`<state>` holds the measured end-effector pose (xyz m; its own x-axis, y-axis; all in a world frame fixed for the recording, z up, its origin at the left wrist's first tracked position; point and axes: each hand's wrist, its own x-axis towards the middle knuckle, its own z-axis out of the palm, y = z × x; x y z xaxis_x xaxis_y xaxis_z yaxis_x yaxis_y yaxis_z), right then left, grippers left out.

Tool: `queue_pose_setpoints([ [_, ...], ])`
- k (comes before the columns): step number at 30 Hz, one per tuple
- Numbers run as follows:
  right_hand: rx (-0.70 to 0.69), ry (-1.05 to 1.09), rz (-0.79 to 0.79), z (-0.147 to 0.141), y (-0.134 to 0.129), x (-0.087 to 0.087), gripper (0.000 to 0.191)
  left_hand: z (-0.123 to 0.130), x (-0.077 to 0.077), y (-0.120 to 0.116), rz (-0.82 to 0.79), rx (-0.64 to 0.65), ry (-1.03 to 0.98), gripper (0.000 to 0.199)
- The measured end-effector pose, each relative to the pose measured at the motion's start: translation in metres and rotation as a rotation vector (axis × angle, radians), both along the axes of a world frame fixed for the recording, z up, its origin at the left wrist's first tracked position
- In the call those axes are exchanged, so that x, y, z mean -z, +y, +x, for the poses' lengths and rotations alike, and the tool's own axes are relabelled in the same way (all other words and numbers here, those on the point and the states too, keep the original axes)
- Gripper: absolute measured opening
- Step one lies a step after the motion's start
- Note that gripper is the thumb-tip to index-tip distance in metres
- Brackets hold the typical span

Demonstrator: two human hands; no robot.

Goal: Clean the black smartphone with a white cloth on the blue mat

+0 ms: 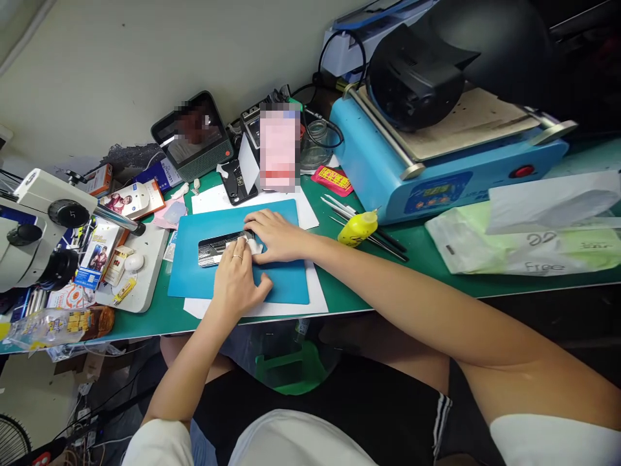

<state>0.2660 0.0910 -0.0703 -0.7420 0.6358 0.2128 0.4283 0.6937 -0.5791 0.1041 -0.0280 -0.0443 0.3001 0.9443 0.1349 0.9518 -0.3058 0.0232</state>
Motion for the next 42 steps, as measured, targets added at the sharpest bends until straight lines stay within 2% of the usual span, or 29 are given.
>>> queue_pose_setpoints([
  [4, -0.012, 0.011, 0.018, 0.0, 0.001, 0.003, 0.068, -0.002, 0.001, -0.014, 0.004, 0.019, -0.01, 0.065],
  [7, -0.018, 0.016, 0.018, 0.001, 0.001, 0.004, 0.07, 0.0, -0.006, 0.001, -0.041, 0.048, -0.017, 0.061],
  [10, -0.027, 0.012, -0.002, 0.002, 0.002, 0.006, 0.084, 0.005, -0.013, 0.022, -0.103, 0.084, -0.017, 0.059],
  [12, -0.026, 0.011, -0.009, 0.002, 0.002, 0.007, 0.093, 0.01, -0.013, 0.027, -0.12, 0.087, -0.021, 0.064],
  [15, -0.037, 0.006, 0.001, 0.003, 0.002, 0.009, 0.1, 0.015, -0.005, 0.013, -0.109, 0.031, -0.038, 0.073],
  [19, -0.07, -0.005, 0.019, 0.003, 0.003, 0.011, 0.108, 0.01, 0.003, -0.018, -0.085, 0.012, -0.047, 0.07],
  [22, -0.065, 0.013, 0.035, 0.003, 0.005, 0.014, 0.113, 0.001, 0.002, -0.029, -0.061, -0.021, -0.024, 0.068],
  [25, -0.058, 0.023, 0.041, 0.002, 0.007, 0.016, 0.112, -0.009, 0.0, -0.027, -0.057, -0.082, 0.01, 0.066],
  [30, -0.065, 0.018, 0.009, 0.003, 0.007, 0.015, 0.09, -0.031, 0.0, -0.024, -0.049, -0.168, 0.03, 0.066],
  [35, -0.059, 0.007, -0.018, 0.005, 0.005, 0.013, 0.084, -0.051, 0.001, -0.041, -0.036, -0.235, -0.007, 0.066],
  [42, -0.049, 0.003, -0.032, 0.005, 0.004, 0.013, 0.087, -0.063, 0.002, -0.063, -0.041, -0.229, -0.072, 0.069],
])
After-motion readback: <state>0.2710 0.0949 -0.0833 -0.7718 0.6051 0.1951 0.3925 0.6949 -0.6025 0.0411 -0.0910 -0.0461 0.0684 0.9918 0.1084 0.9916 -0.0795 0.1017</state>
